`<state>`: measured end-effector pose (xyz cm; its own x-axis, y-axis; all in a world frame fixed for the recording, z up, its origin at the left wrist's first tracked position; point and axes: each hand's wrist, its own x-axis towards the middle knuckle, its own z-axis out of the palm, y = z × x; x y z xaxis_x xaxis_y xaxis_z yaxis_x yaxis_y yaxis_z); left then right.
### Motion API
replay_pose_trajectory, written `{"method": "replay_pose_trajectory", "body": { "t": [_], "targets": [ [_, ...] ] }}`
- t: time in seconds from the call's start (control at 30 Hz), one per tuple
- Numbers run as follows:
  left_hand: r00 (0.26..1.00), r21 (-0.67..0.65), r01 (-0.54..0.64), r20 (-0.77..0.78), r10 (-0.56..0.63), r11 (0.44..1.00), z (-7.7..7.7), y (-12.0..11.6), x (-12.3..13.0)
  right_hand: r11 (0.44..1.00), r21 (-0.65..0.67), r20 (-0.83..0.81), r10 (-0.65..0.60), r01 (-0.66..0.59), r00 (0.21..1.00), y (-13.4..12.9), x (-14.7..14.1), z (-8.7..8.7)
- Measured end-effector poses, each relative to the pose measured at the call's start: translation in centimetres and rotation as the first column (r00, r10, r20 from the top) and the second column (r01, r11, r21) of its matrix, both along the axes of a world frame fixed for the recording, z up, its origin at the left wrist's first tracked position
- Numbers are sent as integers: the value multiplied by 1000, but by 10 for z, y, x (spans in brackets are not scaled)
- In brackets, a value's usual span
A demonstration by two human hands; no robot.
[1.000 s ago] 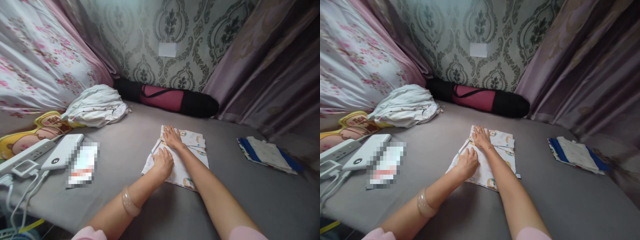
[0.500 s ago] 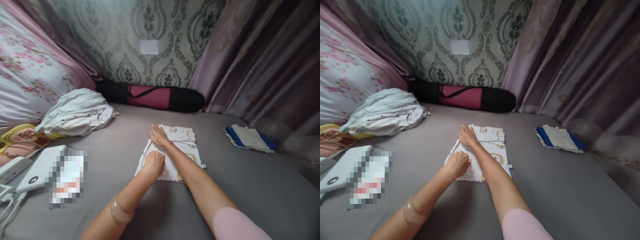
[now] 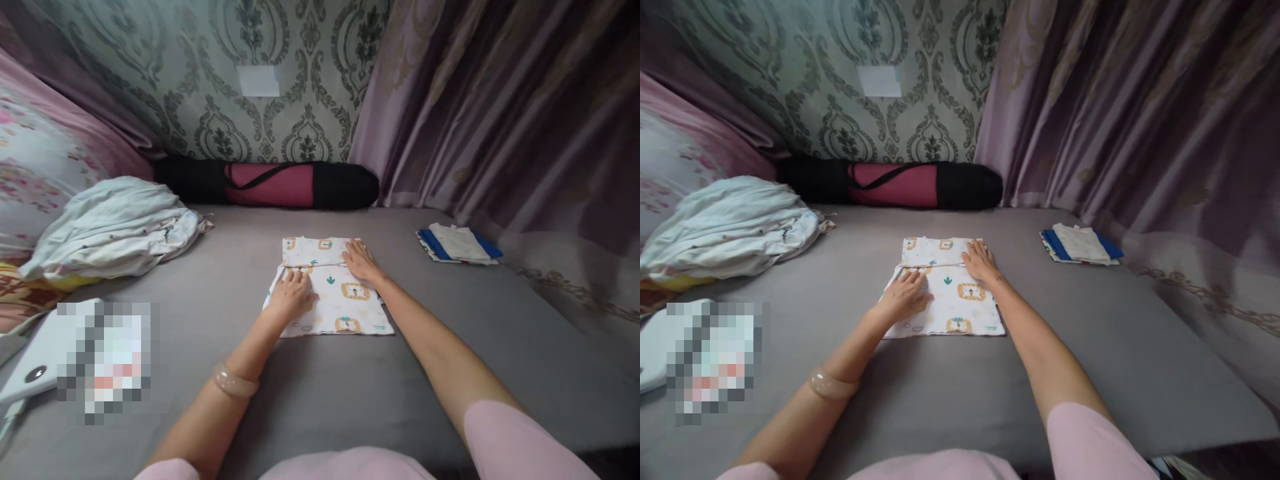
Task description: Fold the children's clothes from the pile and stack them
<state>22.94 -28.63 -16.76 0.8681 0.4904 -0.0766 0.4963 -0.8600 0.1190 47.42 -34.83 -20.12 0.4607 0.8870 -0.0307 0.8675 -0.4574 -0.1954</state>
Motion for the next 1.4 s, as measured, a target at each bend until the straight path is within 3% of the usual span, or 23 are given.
{"method": "replay_pose_trajectory", "body": {
  "t": [0.17, 0.37, 0.57, 0.7, 0.87, 1.13, 1.23, 1.4],
  "targets": [
    [998, -69, 20, -59, -24, 997, -2, -5, -3, 987, 24, 47, 156, -158, 987, -32, -19, 3],
    [981, -239, 133, -109, -163, 962, 3, -23, -9, 955, 3, -54, 295, -295, 954, -93, -42, -1],
    [922, -166, 383, 8, -387, 909, 11, -49, -27, 910, 51, -174, 415, -412, 893, -142, -57, 15],
    [897, -158, 442, 96, -432, 883, 13, -55, -46, 878, 110, -248, 478, -466, 843, -167, -63, 26],
    [906, -202, 414, 187, -380, 888, 5, -42, -77, 880, 133, -269, 475, -456, 838, -191, -58, 27],
    [942, -107, 180, 304, -140, 978, -21, -15, -124, 911, 248, -289, 395, -330, 872, -214, -45, 21],
    [943, -83, 164, 307, -131, 983, -20, -9, -132, 918, 257, -264, 368, -303, 892, -213, -43, 20],
    [944, -38, 185, 286, -167, 982, -9, -5, -137, 887, 284, -153, 416, -363, 896, -207, -46, 23]
  ]
}}
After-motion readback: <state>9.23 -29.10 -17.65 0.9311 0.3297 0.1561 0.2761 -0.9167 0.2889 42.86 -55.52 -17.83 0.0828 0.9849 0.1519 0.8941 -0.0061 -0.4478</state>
